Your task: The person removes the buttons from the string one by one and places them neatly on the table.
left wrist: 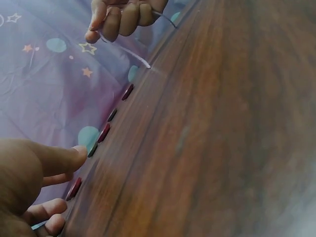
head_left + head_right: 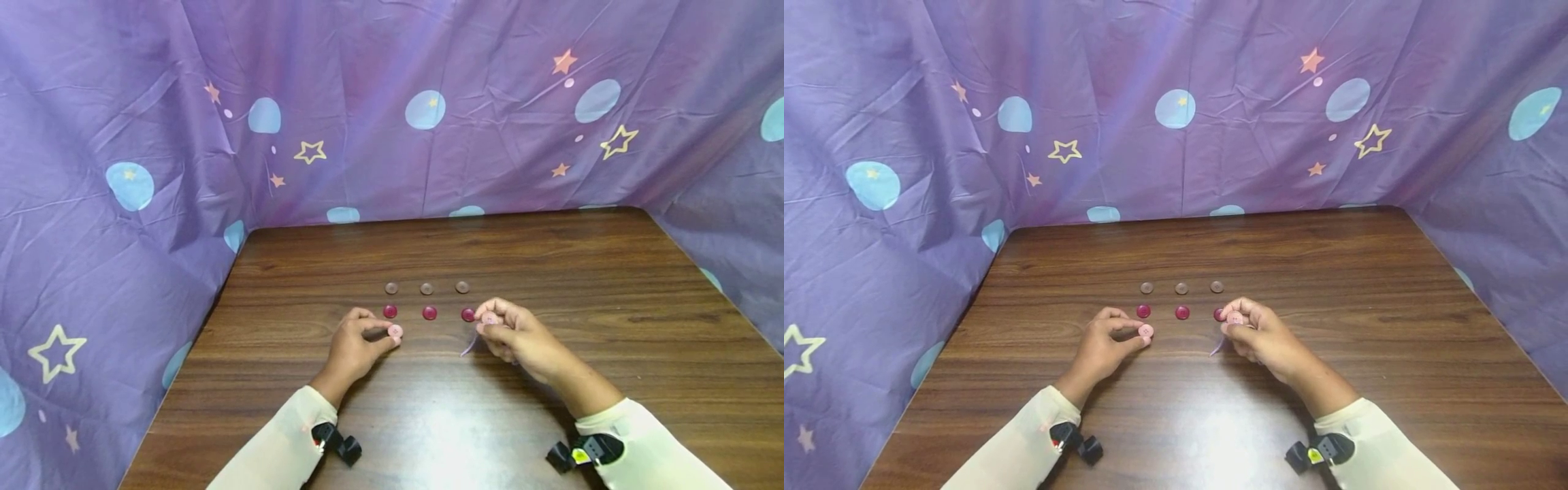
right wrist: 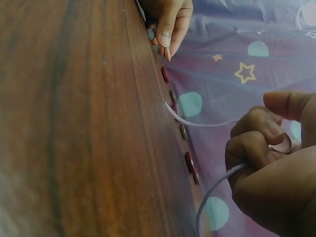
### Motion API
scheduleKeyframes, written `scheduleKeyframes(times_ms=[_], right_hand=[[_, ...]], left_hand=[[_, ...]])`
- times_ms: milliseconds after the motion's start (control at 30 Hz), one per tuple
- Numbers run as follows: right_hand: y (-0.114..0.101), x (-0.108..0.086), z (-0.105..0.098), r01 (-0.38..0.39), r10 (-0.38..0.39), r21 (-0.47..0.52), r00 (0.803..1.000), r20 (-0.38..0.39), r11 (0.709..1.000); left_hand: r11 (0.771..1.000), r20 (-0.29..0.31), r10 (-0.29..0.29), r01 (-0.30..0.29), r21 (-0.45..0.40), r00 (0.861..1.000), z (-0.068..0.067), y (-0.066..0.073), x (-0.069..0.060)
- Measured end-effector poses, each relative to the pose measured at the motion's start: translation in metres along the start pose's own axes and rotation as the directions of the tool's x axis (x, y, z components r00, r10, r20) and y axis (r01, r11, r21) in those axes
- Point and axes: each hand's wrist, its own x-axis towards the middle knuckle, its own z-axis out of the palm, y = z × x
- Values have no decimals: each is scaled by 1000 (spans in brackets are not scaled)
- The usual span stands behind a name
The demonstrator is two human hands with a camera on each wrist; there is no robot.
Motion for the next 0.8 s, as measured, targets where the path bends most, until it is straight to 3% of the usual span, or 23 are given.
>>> scheduleKeyframes(times_ms=[333, 800], right_hand=[[0, 0, 0, -28, 30, 26, 996, -80, 999], [0, 2, 1, -57, 56, -4, 991, -118, 998]], left_hand=[[999, 34, -19, 20, -26, 999, -4, -3, -1], [999, 74, 18, -20, 30, 997, -5, -4, -2]])
